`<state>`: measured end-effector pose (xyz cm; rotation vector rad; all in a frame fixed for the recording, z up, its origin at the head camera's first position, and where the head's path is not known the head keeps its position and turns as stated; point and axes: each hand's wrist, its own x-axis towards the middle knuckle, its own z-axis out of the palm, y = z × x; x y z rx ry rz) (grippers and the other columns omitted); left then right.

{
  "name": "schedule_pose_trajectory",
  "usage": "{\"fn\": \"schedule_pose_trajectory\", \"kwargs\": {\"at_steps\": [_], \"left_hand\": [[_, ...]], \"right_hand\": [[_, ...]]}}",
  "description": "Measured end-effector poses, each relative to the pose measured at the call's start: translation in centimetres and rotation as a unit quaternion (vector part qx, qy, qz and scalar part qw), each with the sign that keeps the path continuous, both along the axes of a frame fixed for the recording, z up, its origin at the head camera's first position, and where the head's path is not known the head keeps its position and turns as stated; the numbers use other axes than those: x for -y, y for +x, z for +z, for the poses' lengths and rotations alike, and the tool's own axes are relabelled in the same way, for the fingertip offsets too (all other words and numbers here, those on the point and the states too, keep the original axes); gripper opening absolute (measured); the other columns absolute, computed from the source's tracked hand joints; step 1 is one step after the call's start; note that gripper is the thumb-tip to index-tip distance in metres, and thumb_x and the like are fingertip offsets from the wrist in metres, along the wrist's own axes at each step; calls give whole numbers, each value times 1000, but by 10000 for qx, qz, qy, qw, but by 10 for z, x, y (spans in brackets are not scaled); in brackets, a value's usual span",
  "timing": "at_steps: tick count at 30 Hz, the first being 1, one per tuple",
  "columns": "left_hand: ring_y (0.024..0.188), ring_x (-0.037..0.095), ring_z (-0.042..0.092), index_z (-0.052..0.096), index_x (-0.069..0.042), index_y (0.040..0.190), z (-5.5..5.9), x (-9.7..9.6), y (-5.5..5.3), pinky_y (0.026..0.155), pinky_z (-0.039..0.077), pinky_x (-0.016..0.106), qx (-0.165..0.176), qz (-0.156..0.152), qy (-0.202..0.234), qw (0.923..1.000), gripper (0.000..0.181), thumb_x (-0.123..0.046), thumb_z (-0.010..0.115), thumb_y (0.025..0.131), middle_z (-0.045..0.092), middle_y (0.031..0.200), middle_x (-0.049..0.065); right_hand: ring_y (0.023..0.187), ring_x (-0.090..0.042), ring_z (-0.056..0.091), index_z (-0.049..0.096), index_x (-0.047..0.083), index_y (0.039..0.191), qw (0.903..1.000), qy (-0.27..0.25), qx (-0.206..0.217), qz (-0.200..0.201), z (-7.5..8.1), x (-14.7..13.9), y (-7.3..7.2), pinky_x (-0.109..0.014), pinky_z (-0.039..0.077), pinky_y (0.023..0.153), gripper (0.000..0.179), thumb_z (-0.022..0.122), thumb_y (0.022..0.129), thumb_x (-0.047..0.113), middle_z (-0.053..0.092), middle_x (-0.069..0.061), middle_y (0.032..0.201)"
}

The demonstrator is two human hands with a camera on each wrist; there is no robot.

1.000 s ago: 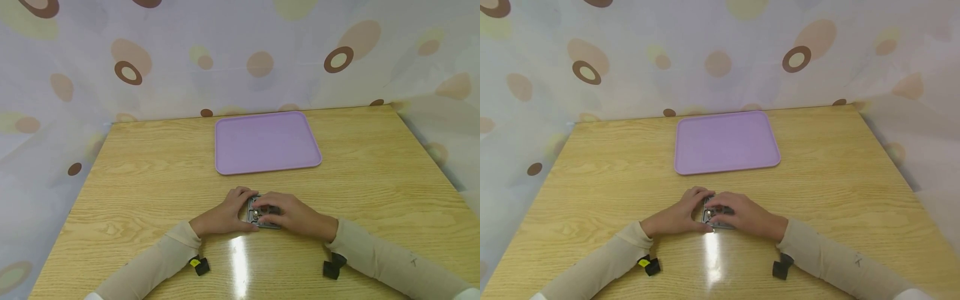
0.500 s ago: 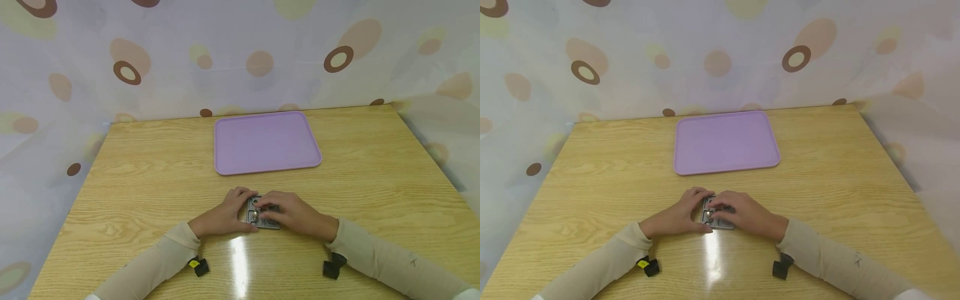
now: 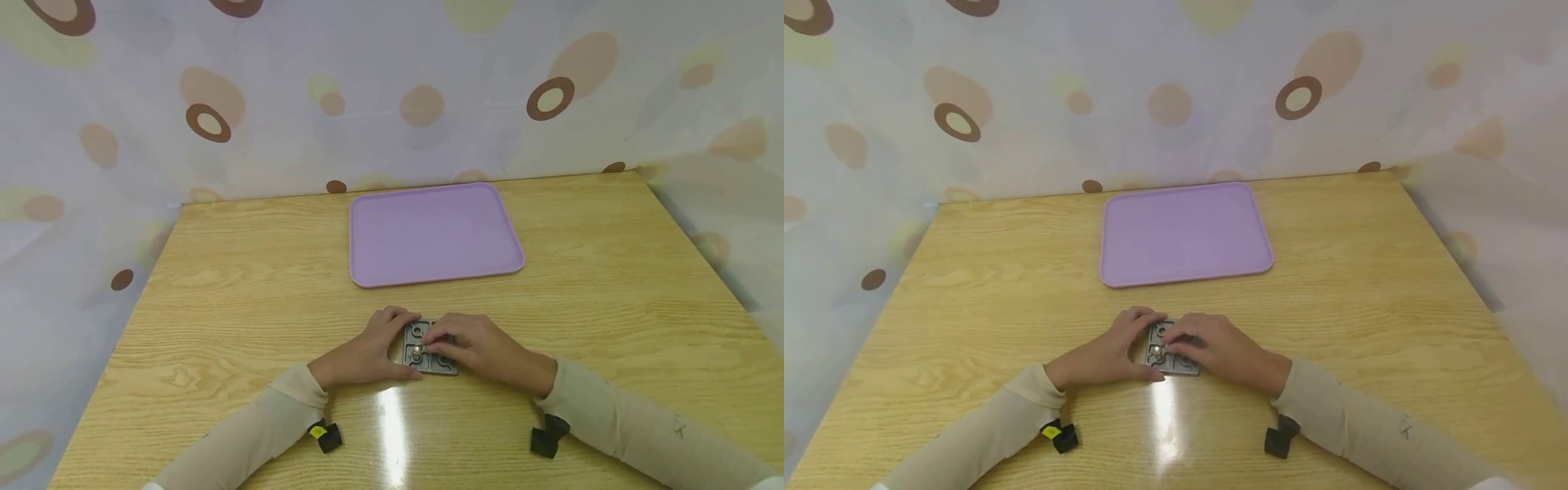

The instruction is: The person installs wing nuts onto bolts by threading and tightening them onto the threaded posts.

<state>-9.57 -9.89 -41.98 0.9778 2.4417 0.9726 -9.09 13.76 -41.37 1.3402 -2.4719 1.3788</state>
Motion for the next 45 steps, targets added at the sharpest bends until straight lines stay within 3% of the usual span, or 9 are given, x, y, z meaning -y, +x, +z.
{"fn": "schedule_pose_trajectory", "kwargs": {"at_steps": [10,16,31,38,45], "left_hand": [[118,14,29,30,-14,144,-3,1,0,98,33,34,60,14,-39,10000,88,-48,73,75,30,135,1],[117,14,29,30,-13,144,-1,1,0,97,33,33,16,0,-9,10000,88,-47,73,76,30,135,1],[122,15,27,30,-13,144,1,0,1,99,33,36,-4,10,-47,10000,89,-50,73,75,29,136,2],[123,16,26,30,-13,144,1,1,1,99,33,37,16,-14,-67,10000,88,-49,73,76,29,137,3],[123,15,26,30,-14,144,2,1,1,100,33,37,82,15,-64,9999,88,-48,73,76,28,137,2]], "right_hand": [[88,-7,59,67,21,99,9998,50,180,64,2,-1,1,-26,49,70,14,65,87,15,64,11,99],[92,-7,58,67,20,98,9996,-16,177,198,2,-1,0,-24,48,75,13,66,87,14,63,10,100],[107,-13,55,63,12,114,9993,70,159,346,1,1,0,-30,46,87,32,69,83,13,61,-2,115],[101,-14,57,59,10,122,9986,158,273,427,-2,5,1,-29,48,82,41,70,83,15,58,2,120],[106,-11,54,58,11,124,9985,322,205,382,0,8,2,-29,46,85,43,71,82,16,56,3,123]]}}
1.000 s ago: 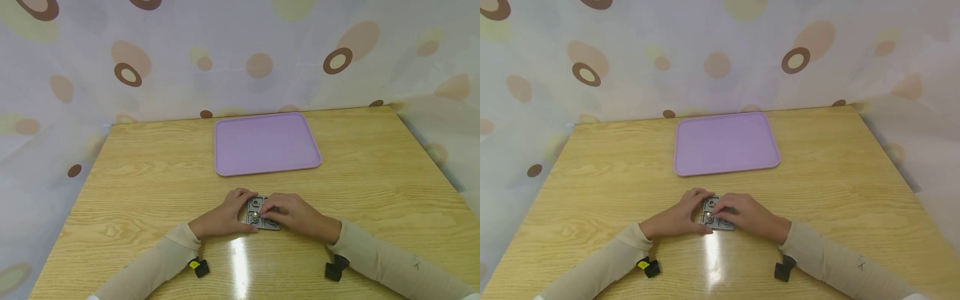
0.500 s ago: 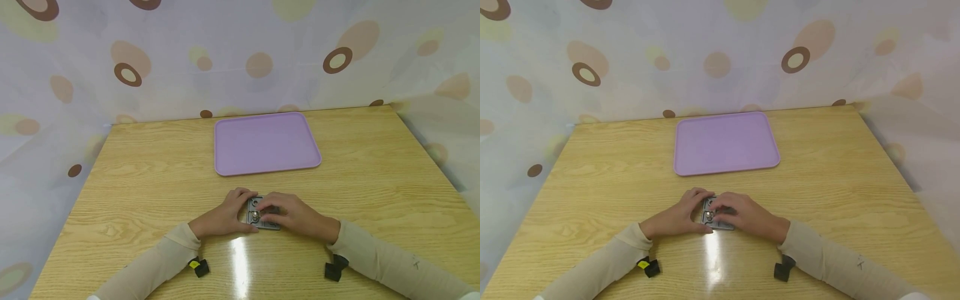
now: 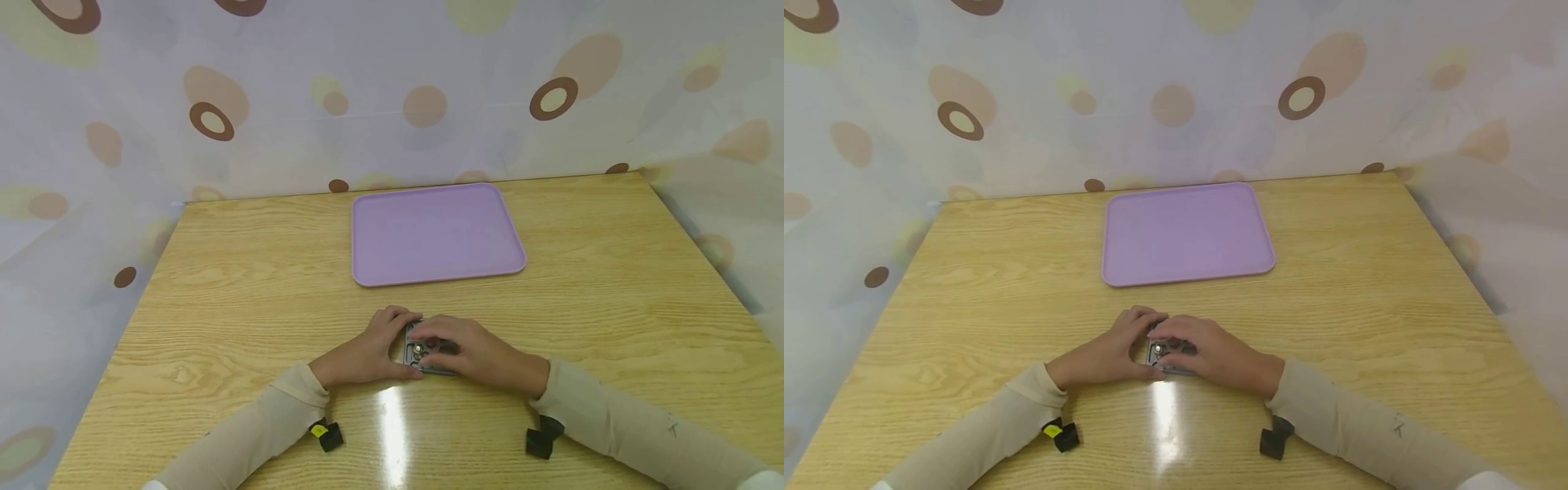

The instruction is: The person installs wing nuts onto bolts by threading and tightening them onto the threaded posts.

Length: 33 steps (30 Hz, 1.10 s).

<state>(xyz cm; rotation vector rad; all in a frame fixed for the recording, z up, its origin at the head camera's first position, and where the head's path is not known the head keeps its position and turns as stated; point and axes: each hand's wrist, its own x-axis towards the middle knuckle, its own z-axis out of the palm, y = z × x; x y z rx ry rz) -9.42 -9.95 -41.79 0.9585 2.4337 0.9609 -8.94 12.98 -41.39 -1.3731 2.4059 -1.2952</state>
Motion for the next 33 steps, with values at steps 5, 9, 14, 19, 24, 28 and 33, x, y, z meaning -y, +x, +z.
{"fn": "schedule_pose_trajectory", "kwargs": {"at_steps": [5,9,14,19,24,28,33], "left_hand": [[123,15,26,30,-13,144,-1,0,0,100,32,36,-62,-11,-43,10000,88,-48,73,75,29,137,2],[123,15,26,30,-13,144,-1,0,0,100,32,36,-81,-1,-49,10000,89,-49,73,75,29,136,2],[123,16,26,31,-12,144,-2,-1,0,100,31,37,-143,-14,6,9999,89,-48,74,75,30,136,3],[124,16,26,31,-12,144,-3,-1,-2,101,31,36,-181,-33,0,9998,89,-48,73,75,30,136,3],[124,15,26,30,-12,144,-4,-1,-2,101,31,36,-194,-32,-11,9998,89,-48,73,75,30,136,3],[122,15,27,30,-12,144,-3,-1,-2,100,31,35,-159,-29,7,9999,90,-49,73,75,30,135,3],[121,15,28,30,-11,144,-1,-1,-1,99,32,35,-94,4,41,9999,90,-48,73,75,31,135,3]], "right_hand": [[107,-10,54,59,12,122,9999,90,-5,-127,1,-2,1,-29,45,87,41,70,83,17,56,4,121],[108,-10,53,61,13,121,9996,122,93,-236,1,-3,1,-29,45,88,38,68,85,18,56,8,121],[107,-10,54,62,14,120,9992,134,55,-384,0,-5,0,-30,46,86,31,64,89,19,58,10,118],[104,-8,56,65,17,113,9987,69,-32,-497,1,-7,-1,-29,47,84,23,61,90,21,61,10,112],[99,-7,57,66,19,106,9989,-67,-30,-464,1,-8,-2,-27,47,80,16,61,90,20,62,11,107],[93,-6,58,65,22,104,9992,-160,-5,-375,0,-8,-2,-26,48,75,15,61,90,18,62,12,103],[90,-6,57,66,24,102,9993,-190,55,-322,-1,-9,-2,-24,47,73,14,60,91,18,62,13,101]]}}
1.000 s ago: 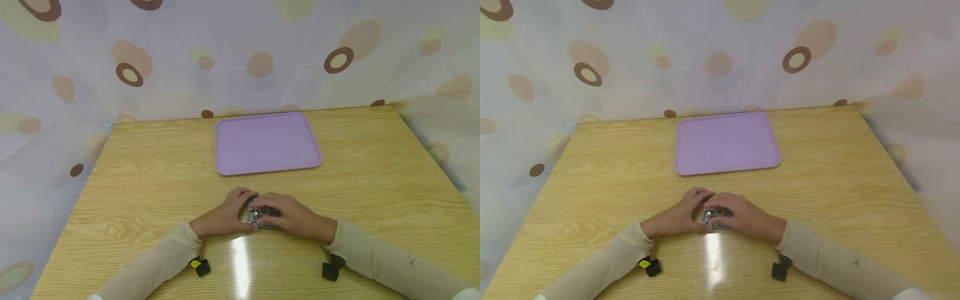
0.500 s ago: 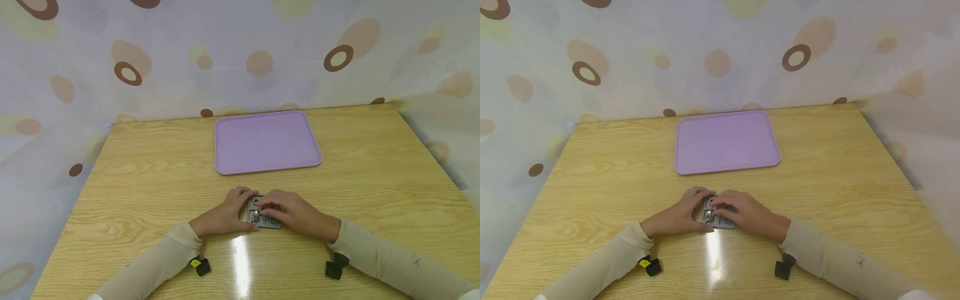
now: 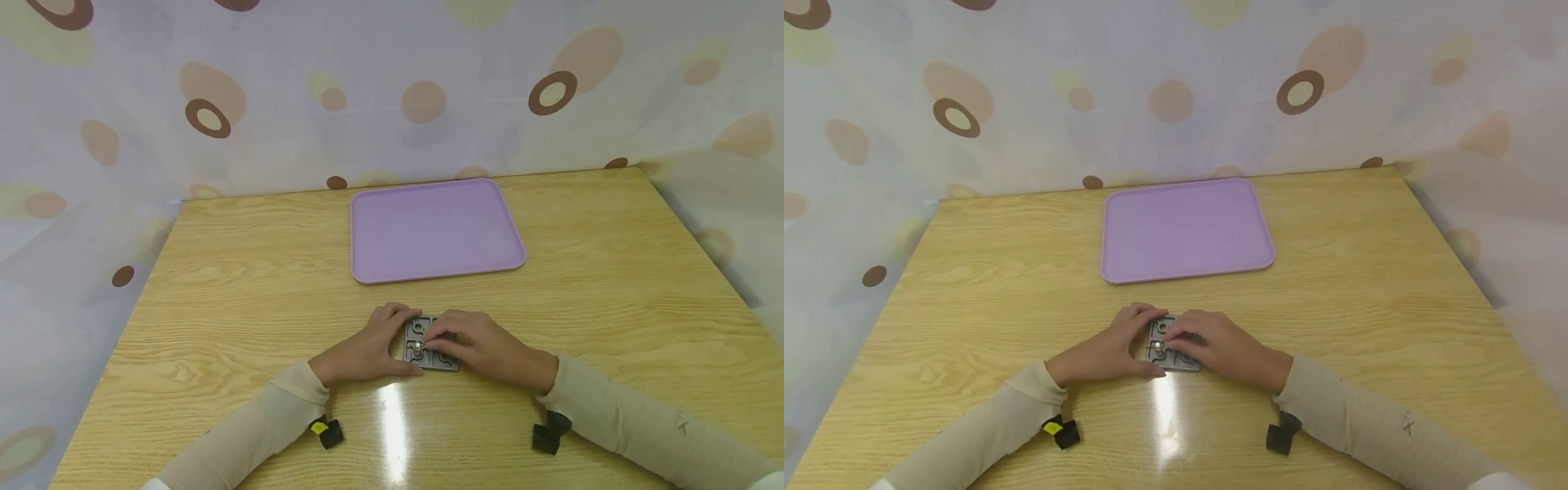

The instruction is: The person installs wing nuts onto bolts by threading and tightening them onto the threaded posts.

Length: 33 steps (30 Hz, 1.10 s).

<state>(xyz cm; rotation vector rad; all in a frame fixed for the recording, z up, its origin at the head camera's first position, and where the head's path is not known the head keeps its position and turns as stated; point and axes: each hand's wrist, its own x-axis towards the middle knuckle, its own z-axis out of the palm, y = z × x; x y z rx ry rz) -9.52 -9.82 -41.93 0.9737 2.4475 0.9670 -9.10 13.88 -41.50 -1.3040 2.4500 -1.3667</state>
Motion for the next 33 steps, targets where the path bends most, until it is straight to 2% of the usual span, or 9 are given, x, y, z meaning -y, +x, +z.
{"fn": "schedule_pose_trajectory", "kwargs": {"at_steps": [9,16,24,33], "left_hand": [[119,14,29,30,-13,145,0,0,0,98,33,34,54,31,-26,10000,90,-48,74,75,31,135,2],[123,15,26,30,-13,145,-1,1,0,100,32,37,69,13,-21,10000,90,-50,73,75,29,136,2],[123,14,26,29,-15,145,-1,1,0,100,32,36,99,20,-37,9999,89,-49,73,75,29,136,1],[124,15,25,30,-14,144,-1,2,0,101,31,36,104,22,-31,9999,88,-46,74,75,30,135,1]], "right_hand": [[91,-6,57,65,24,102,10000,79,-5,21,2,2,1,-26,48,75,15,65,87,20,61,14,101],[99,-10,58,63,16,114,9997,113,202,28,1,2,1,-28,47,83,28,66,87,23,61,7,110],[98,-14,58,59,10,122,9990,33,325,307,0,5,2,-30,48,80,36,66,86,16,59,3,116],[97,-12,57,58,12,123,9994,104,63,314,-1,9,1,-28,48,81,38,66,87,22,57,4,119]]}}
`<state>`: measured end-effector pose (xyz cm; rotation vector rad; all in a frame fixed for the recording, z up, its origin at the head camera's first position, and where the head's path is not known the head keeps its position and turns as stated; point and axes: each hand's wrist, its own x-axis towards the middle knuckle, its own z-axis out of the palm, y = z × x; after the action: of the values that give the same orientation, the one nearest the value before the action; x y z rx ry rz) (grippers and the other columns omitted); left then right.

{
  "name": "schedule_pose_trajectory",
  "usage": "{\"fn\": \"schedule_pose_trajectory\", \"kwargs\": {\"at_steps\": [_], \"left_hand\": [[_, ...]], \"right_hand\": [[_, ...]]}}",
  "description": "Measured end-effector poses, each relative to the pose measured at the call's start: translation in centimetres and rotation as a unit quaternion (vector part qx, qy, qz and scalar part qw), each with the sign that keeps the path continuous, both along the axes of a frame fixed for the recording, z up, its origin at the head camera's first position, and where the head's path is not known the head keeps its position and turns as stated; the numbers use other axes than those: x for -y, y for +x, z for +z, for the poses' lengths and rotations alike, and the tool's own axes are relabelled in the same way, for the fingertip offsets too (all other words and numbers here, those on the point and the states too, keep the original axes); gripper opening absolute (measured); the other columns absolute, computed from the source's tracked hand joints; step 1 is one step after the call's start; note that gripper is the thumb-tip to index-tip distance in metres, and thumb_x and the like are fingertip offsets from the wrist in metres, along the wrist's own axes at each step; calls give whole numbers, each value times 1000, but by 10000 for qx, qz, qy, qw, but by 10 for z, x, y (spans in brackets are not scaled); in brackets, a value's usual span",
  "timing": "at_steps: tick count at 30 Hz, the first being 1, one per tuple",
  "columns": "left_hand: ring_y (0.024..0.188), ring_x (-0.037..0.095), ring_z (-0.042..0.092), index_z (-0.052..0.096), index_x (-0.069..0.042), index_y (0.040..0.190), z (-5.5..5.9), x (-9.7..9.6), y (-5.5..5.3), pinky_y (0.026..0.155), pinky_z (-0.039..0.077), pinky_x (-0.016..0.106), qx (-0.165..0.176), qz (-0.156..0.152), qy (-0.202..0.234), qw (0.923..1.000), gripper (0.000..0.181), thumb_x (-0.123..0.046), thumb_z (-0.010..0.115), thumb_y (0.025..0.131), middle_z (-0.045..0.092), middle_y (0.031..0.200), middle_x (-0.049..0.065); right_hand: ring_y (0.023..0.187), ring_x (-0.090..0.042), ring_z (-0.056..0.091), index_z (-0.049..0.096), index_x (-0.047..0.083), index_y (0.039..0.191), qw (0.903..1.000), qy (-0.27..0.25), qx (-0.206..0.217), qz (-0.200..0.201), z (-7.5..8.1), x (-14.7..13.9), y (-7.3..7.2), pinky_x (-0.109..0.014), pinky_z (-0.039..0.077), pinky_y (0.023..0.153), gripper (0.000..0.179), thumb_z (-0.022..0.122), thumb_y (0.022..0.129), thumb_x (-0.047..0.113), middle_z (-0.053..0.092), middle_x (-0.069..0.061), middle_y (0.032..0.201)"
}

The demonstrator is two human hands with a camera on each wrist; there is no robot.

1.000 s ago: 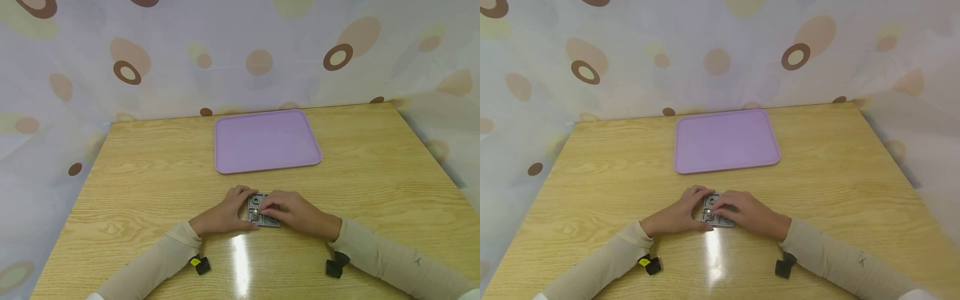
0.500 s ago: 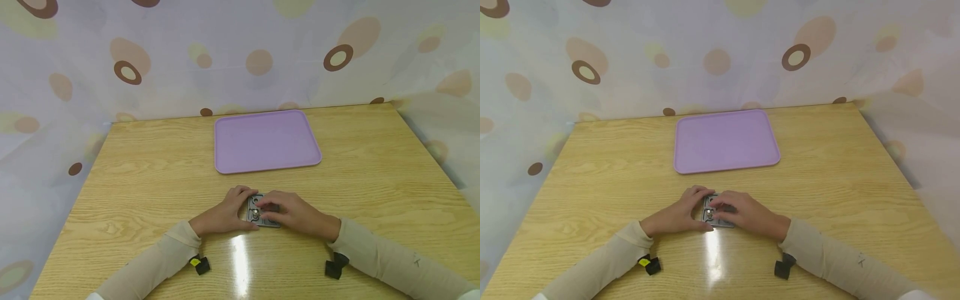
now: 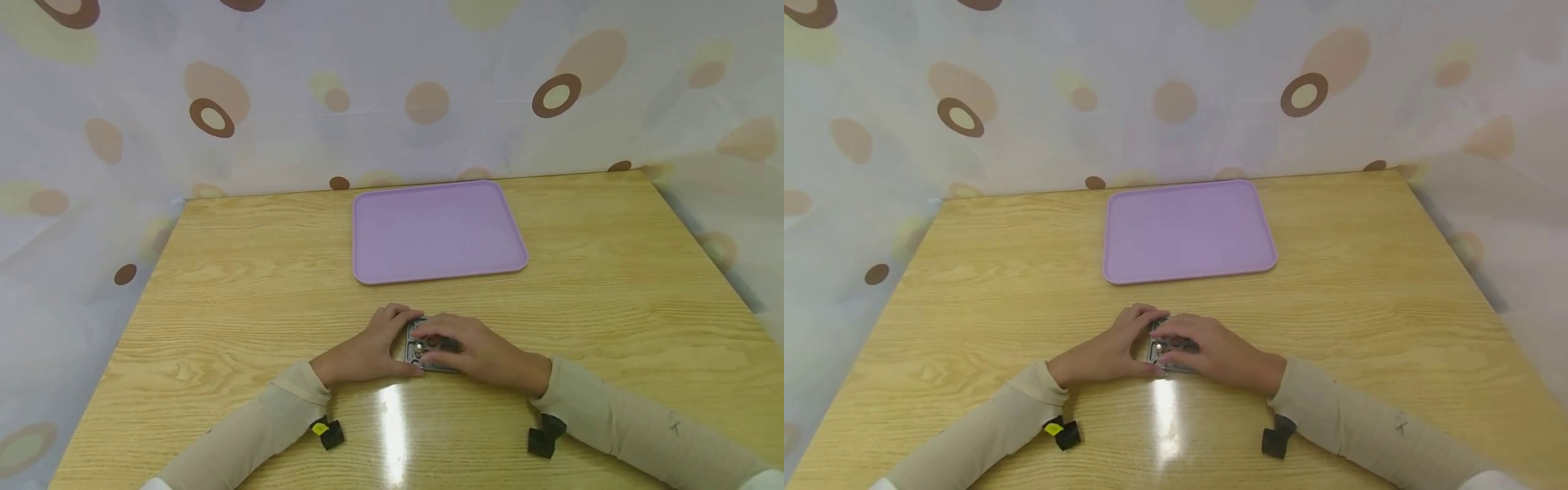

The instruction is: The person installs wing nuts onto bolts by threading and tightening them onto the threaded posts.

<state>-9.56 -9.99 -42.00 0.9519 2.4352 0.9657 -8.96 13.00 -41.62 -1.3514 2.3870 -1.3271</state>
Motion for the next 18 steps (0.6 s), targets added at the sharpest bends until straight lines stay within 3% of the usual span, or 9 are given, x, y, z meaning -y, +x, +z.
{"fn": "schedule_pose_trajectory", "kwargs": {"at_steps": [9,18], "left_hand": [[124,15,25,29,-14,145,0,-1,0,101,31,37,-5,-16,-17,10000,89,-47,74,75,29,136,2],[124,16,26,29,-13,145,1,-1,1,101,31,37,-7,-23,-1,10000,89,-46,74,75,29,136,2]], "right_hand": [[107,-11,55,61,13,121,9994,158,182,-228,4,-2,1,-30,45,88,37,68,85,21,58,6,120],[109,-10,54,63,14,117,9990,208,54,-396,3,-7,2,-31,45,88,27,62,90,19,61,3,117]]}}
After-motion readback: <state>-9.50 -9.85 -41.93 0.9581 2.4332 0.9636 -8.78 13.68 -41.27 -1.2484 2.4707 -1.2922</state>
